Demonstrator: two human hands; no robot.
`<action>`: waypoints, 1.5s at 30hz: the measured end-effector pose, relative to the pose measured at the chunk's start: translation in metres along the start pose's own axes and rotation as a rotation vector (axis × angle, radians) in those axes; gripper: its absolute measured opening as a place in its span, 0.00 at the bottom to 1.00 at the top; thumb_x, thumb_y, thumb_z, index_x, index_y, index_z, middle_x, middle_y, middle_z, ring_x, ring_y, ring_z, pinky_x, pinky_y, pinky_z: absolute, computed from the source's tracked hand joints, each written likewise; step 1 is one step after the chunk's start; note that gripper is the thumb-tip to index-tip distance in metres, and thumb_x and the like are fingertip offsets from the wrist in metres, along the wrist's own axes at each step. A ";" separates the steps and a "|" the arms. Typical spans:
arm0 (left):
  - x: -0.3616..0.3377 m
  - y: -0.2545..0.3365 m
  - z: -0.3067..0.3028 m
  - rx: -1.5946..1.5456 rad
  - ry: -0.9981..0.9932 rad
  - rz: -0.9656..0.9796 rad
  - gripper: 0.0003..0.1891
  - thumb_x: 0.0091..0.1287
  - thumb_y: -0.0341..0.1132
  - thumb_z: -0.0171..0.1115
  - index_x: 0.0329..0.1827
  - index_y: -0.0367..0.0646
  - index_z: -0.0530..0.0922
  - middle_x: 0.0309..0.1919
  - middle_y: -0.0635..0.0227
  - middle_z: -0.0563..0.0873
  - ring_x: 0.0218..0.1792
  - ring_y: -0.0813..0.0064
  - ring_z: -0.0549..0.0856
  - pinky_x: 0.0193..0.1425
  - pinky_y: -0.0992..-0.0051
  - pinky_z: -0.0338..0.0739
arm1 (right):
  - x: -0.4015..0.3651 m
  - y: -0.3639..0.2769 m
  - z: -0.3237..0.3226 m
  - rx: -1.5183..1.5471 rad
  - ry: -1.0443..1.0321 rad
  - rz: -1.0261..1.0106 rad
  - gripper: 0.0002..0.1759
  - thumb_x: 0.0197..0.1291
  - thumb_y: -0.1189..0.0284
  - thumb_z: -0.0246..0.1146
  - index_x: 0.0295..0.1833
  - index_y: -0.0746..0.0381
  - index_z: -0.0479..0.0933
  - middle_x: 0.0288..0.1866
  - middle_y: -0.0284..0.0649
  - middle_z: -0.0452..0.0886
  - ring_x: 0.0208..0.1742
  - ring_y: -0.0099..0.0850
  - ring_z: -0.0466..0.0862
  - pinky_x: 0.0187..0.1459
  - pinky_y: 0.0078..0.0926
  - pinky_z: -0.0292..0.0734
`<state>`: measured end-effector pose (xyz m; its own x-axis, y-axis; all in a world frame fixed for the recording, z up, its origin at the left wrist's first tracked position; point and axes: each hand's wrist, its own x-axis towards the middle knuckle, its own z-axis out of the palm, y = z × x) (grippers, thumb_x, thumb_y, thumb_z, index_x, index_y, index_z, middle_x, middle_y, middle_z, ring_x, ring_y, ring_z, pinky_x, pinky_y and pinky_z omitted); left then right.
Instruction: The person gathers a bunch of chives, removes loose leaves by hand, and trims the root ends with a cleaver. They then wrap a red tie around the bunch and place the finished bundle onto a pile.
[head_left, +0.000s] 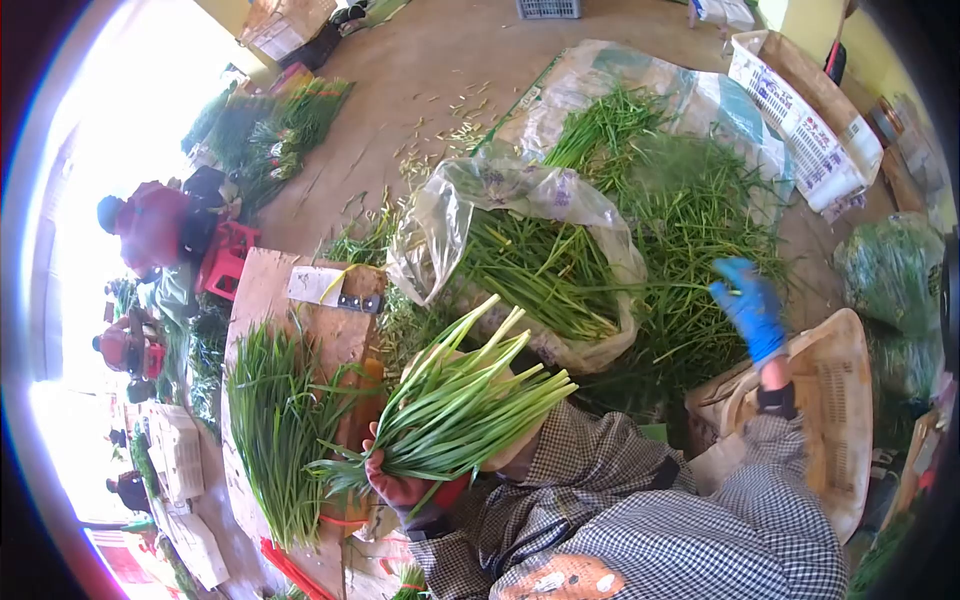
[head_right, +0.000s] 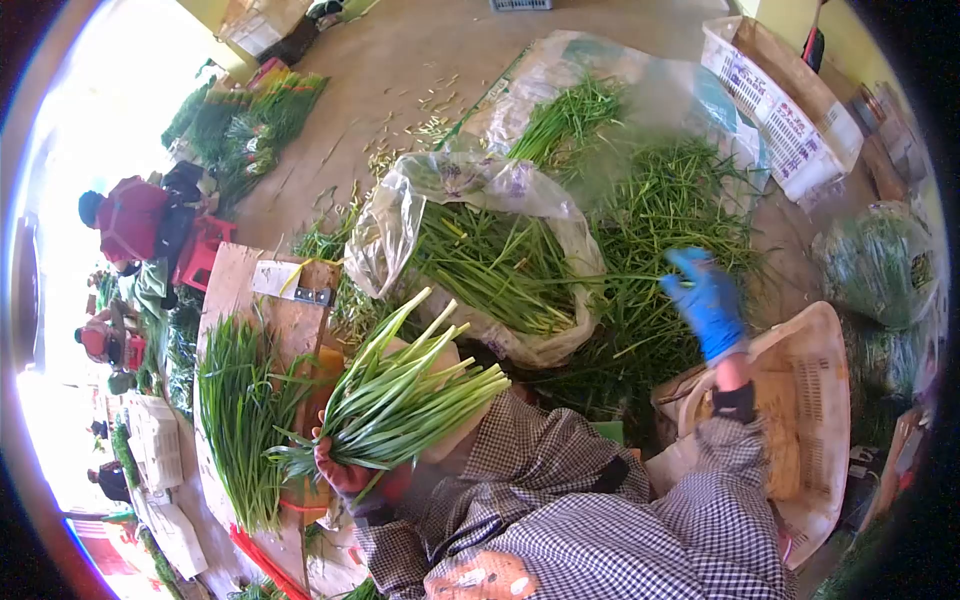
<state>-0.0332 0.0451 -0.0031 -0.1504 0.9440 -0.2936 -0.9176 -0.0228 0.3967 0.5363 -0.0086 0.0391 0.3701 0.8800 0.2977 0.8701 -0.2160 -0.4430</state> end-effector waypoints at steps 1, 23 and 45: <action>0.002 -0.001 -0.001 0.004 -0.003 -0.002 0.16 0.63 0.26 0.56 0.55 0.40 0.81 0.65 0.56 0.79 0.65 0.59 0.78 0.72 0.42 0.68 | 0.003 -0.032 0.006 0.176 -0.127 0.005 0.21 0.59 0.62 0.69 0.55 0.60 0.82 0.55 0.44 0.85 0.52 0.41 0.86 0.55 0.33 0.80; -0.010 -0.004 0.010 0.137 -0.081 0.078 0.22 0.61 0.27 0.58 0.61 0.37 0.77 0.63 0.56 0.80 0.63 0.57 0.80 0.69 0.49 0.76 | -0.007 -0.041 0.038 0.327 -0.232 0.170 0.08 0.60 0.70 0.65 0.42 0.61 0.85 0.37 0.42 0.88 0.37 0.39 0.87 0.45 0.33 0.81; -0.014 -0.002 -0.003 0.020 -0.044 0.070 0.15 0.67 0.29 0.55 0.55 0.42 0.82 0.65 0.53 0.79 0.64 0.54 0.78 0.71 0.43 0.70 | -0.050 -0.145 0.072 1.083 -0.539 0.223 0.12 0.68 0.66 0.66 0.40 0.65 0.83 0.30 0.33 0.85 0.27 0.16 0.79 0.30 0.17 0.75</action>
<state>-0.0300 0.0305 -0.0024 -0.1976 0.9538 -0.2264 -0.8977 -0.0833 0.4326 0.3683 0.0093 0.0276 0.0711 0.9865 -0.1475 -0.0095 -0.1472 -0.9891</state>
